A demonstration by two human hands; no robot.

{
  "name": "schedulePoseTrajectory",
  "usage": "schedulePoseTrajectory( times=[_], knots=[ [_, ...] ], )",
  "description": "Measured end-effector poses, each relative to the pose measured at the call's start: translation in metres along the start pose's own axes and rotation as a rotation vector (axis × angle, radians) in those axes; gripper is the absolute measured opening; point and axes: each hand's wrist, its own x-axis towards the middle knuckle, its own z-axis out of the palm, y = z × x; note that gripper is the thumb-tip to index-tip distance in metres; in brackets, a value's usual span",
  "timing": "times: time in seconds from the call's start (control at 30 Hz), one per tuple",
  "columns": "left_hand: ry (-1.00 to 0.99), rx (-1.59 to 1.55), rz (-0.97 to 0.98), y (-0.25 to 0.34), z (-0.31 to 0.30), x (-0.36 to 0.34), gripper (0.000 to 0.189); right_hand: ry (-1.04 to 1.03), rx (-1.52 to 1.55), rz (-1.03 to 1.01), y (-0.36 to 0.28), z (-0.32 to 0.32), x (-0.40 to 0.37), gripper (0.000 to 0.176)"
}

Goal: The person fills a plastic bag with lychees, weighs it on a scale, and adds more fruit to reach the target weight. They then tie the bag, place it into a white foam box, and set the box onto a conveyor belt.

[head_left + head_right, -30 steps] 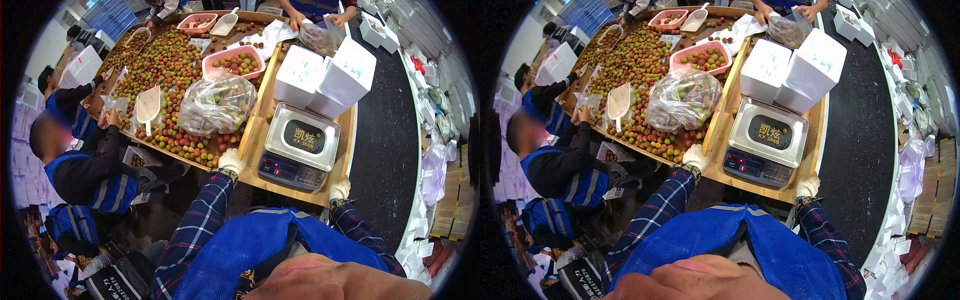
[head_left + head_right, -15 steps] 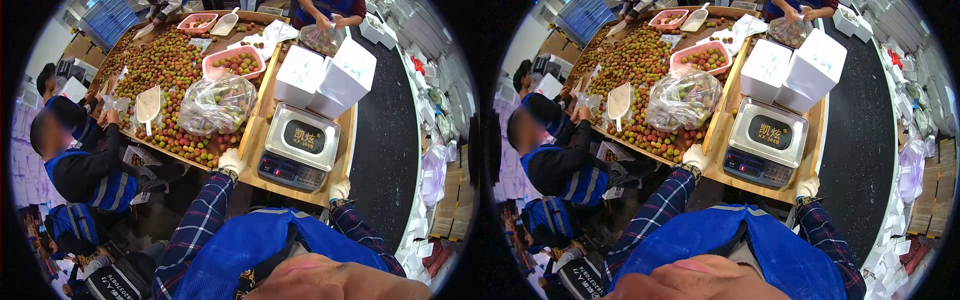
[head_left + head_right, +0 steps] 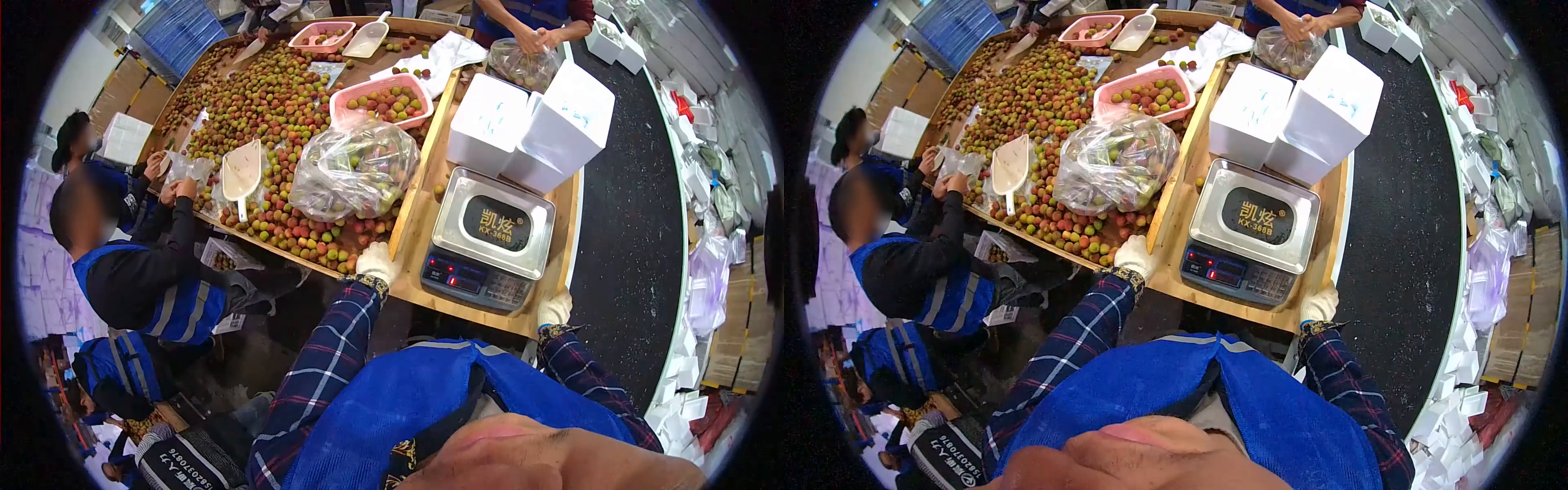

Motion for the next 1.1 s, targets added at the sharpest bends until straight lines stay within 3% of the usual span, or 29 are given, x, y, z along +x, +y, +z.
schedulePoseTrajectory(
  times=[0.33, 1.1],
  knots=[
    [0.0, 0.012, 0.006, -0.002, 0.003, 0.001, 0.054, -0.036, -0.016, 0.024, -0.011, -0.011, -0.003, 0.044],
    [-0.038, 0.02, -0.019, 0.002, -0.004, 0.002, 0.056, -0.018, -0.003, 0.007, -0.001, 0.002, -0.001, 0.051]
  ],
)
